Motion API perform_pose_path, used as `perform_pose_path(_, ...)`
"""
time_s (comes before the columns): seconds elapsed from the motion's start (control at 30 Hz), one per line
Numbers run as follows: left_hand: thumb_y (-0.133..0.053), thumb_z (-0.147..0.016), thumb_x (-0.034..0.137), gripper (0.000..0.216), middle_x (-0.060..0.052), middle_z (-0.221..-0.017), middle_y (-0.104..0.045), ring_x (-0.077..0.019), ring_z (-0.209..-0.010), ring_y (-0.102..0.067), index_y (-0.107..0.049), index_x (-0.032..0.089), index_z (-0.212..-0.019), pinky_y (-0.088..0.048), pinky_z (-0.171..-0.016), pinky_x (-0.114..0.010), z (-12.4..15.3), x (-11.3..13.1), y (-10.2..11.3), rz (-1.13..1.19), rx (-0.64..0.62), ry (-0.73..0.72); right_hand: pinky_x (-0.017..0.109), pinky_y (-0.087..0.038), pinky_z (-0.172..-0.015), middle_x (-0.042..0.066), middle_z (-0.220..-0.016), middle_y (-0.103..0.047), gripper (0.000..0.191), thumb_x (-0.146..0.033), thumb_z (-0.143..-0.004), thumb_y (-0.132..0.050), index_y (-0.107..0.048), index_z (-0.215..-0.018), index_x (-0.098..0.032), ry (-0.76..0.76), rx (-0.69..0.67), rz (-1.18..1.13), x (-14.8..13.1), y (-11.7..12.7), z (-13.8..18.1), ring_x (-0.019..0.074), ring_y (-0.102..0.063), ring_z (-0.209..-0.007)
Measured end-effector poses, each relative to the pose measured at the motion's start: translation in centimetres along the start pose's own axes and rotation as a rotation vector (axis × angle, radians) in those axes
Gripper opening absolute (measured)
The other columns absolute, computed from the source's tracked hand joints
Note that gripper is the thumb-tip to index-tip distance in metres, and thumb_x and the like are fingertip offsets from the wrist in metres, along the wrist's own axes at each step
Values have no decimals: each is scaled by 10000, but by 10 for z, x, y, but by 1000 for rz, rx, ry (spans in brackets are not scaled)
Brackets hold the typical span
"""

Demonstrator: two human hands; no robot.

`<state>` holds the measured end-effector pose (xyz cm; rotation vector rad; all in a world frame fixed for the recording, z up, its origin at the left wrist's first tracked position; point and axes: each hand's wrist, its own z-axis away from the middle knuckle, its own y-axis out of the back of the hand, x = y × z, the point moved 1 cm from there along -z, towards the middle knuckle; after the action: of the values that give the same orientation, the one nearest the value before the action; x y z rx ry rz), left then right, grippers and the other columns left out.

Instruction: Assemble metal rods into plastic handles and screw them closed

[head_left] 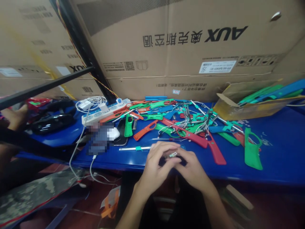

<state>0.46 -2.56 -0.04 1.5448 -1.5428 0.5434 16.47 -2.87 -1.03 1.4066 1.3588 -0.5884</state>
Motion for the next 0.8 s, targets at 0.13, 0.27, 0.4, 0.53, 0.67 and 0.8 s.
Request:
perform_pose_path(0.13, -666, -974, 185, 132, -46, -1162, -764, -221, -1080, -698, -703, 244, -1087, -458, -987, -404, -1, 1, 0, -26, 69, -64, 328, -554, -876, 45, -1113, -771, 233, -307, -985, -635, -748, -1187, -282, -12, 31, 27, -1, -2, -1, 222, -725, -949)
perform_pose_path(0.27, -664, -972, 175, 114, -54, -1104, -779, -222, -1038, -713, -733, 234, -1040, -488, -963, -409, -2, 0, -2, 2, 118, -42, 356, -561, -903, 47, -1120, -770, 259, -320, -984, -638, -746, -1218, -299, -10, 45, 33, -1, -4, -1, 226, -726, -932)
perform_pose_path(0.4, -650, -982, 190, 103, -62, -1059, -779, -226, -1016, -717, -739, 228, -1018, -515, -957, -415, -3, 2, -2, 93, 135, -2, 353, -558, -936, 42, -1160, -768, 251, -306, -975, -661, -759, -1206, -307, -6, 36, -20, -5, -5, -3, 225, -723, -1012)
perform_pose_path(0.53, -730, -936, 306, 239, -79, -1175, -750, -258, -1130, -682, -711, 249, -1167, -512, -1016, -428, -9, 1, 11, 129, 14, 12, 363, -561, -960, 33, -1131, -782, 194, -316, -958, -690, -797, -1121, -308, 21, 40, -86, -9, 7, -6, 231, -719, -1062)
perform_pose_path(0.67, -656, -979, 405, 307, -80, -1207, -724, -247, -1107, -674, -673, 246, -1241, -521, -984, -391, -24, -10, 33, -105, -45, 112, 338, -599, -768, 38, -1024, -783, 179, -362, -885, -772, -815, -1046, -295, 6, 174, -6, -1, 32, -4, 231, -725, -922)
perform_pose_path(0.8, -615, -1004, 356, 191, -58, -1055, -712, -246, -1010, -673, -715, 212, -1082, -525, -884, -375, -37, -22, 40, -515, -171, 153, 300, -553, -606, 42, -959, -755, 191, -386, -868, -786, -815, -1030, -289, -14, 244, 97, 8, 45, 1, 197, -682, -771)
